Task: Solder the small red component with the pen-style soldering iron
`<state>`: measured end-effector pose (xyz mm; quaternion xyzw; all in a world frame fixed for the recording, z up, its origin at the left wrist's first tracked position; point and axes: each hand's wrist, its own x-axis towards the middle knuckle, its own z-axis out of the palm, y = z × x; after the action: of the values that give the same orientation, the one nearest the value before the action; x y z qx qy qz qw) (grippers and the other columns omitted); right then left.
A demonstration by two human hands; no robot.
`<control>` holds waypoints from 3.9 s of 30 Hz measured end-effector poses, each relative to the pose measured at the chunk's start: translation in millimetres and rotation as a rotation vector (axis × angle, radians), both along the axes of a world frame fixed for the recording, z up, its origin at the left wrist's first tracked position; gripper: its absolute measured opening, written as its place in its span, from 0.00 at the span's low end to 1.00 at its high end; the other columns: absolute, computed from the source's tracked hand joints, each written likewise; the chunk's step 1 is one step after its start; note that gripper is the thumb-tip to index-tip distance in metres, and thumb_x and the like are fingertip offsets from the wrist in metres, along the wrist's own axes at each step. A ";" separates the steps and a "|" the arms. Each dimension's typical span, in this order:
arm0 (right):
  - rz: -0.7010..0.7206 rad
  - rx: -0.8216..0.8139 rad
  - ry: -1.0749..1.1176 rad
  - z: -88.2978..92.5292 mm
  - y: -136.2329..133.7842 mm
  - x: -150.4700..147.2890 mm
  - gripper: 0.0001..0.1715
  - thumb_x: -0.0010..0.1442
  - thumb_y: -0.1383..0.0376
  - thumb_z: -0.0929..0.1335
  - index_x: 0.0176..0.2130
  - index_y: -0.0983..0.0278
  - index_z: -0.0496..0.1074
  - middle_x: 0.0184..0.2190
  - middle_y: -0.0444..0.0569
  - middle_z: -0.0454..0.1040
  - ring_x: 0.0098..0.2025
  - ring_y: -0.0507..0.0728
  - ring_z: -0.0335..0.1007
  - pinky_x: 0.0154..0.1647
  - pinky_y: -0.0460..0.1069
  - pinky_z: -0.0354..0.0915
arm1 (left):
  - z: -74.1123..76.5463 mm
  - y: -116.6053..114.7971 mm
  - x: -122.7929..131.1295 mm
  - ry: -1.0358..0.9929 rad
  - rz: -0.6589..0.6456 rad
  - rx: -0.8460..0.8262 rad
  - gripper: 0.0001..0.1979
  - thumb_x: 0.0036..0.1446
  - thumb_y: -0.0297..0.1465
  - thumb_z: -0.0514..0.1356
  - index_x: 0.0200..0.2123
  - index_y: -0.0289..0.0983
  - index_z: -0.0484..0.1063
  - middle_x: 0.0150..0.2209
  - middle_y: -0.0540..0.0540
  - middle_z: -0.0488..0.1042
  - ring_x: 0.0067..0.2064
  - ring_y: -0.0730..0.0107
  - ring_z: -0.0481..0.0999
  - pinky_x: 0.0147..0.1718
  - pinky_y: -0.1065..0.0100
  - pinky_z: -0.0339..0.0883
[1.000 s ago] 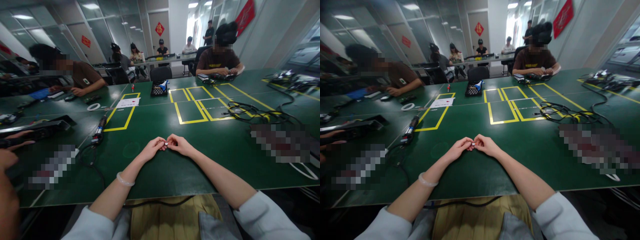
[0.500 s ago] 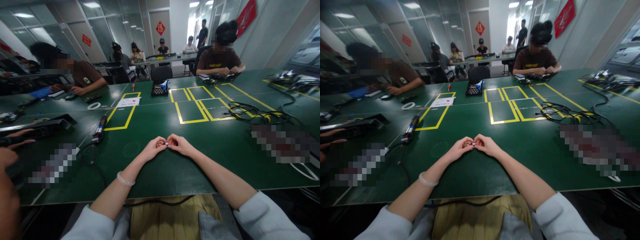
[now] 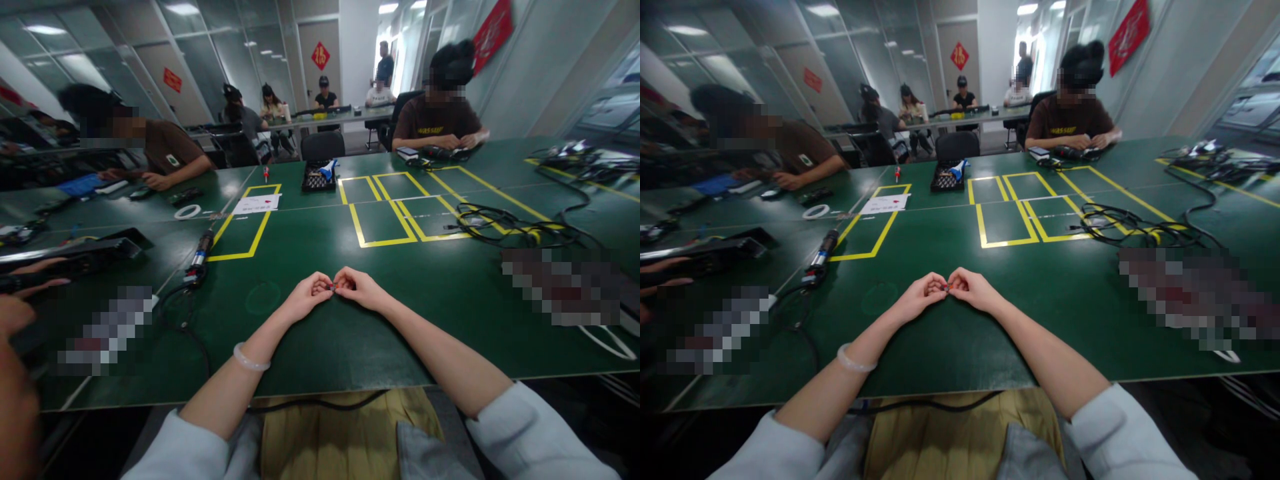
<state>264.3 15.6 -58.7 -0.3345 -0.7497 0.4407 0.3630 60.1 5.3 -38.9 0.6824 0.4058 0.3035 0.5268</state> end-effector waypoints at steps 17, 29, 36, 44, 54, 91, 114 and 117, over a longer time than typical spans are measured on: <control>-0.055 0.074 -0.066 3.7 -3.1 -1.8 0.10 0.58 0.63 0.68 0.40 0.65 0.70 0.29 0.44 0.69 0.28 0.50 0.63 0.30 0.45 0.61 | -1.6 0.4 0.4 0.019 0.001 0.044 0.13 0.55 0.36 0.61 0.39 0.35 0.66 0.35 0.49 0.70 0.33 0.76 0.69 0.34 0.72 0.62; -0.074 0.161 -0.109 2.8 -2.4 -0.4 0.10 0.56 0.68 0.69 0.40 0.65 0.71 0.32 0.45 0.70 0.30 0.50 0.66 0.32 0.45 0.62 | -2.5 0.6 0.6 0.029 0.010 0.025 0.14 0.54 0.36 0.62 0.39 0.35 0.65 0.34 0.49 0.70 0.33 0.76 0.70 0.33 0.72 0.62; -0.082 0.143 -0.131 4.4 -3.2 -0.6 0.09 0.56 0.68 0.68 0.40 0.65 0.71 0.30 0.44 0.70 0.29 0.50 0.65 0.31 0.45 0.61 | -3.3 1.1 -1.1 0.041 0.000 0.035 0.12 0.54 0.35 0.61 0.40 0.35 0.66 0.35 0.48 0.71 0.34 0.74 0.71 0.36 0.70 0.64; -0.100 0.116 -0.135 8.1 -4.2 1.4 0.08 0.56 0.68 0.68 0.39 0.66 0.71 0.27 0.43 0.70 0.28 0.50 0.64 0.31 0.45 0.61 | 15.6 19.1 -36.0 0.205 -0.003 0.028 0.22 0.59 0.41 0.54 0.53 0.37 0.65 0.48 0.41 0.72 0.46 0.65 0.73 0.45 0.63 0.66; -0.091 0.088 -0.157 10.5 -5.7 1.3 0.08 0.57 0.67 0.68 0.39 0.66 0.71 0.26 0.43 0.70 0.27 0.50 0.64 0.30 0.45 0.60 | 40.6 54.8 -235.9 1.364 0.830 0.247 0.34 0.53 0.46 0.59 0.57 0.29 0.59 0.61 0.30 0.58 0.58 0.41 0.61 0.50 0.52 0.62; -0.179 0.267 -0.200 5.7 -2.0 1.5 0.05 0.55 0.72 0.66 0.33 0.63 0.66 0.30 0.43 0.62 0.29 0.50 0.60 0.33 0.45 0.58 | 10.6 -18.9 25.9 0.964 0.285 0.672 0.37 0.54 0.41 0.59 0.64 0.40 0.51 0.47 0.39 0.64 0.45 0.56 0.67 0.39 0.63 0.61; -0.129 0.248 -0.121 9.8 -7.4 2.0 0.09 0.61 0.66 0.66 0.42 0.64 0.73 0.35 0.47 0.73 0.31 0.51 0.67 0.35 0.46 0.64 | 21.0 -11.7 35.2 1.166 0.315 0.665 0.33 0.59 0.44 0.53 0.64 0.37 0.52 0.46 0.38 0.65 0.47 0.56 0.67 0.39 0.63 0.63; -0.081 0.251 -0.125 8.0 -7.3 -0.4 0.10 0.60 0.67 0.66 0.43 0.64 0.72 0.37 0.48 0.73 0.32 0.51 0.67 0.36 0.47 0.65 | 21.0 -10.0 18.2 1.165 0.289 0.689 0.32 0.60 0.45 0.52 0.64 0.38 0.52 0.47 0.37 0.65 0.47 0.55 0.66 0.40 0.62 0.62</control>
<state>263.9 8.3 -50.7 -0.3434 -0.8059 0.3069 0.3721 78.3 -4.7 -17.9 0.8016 0.5902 0.0662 -0.0695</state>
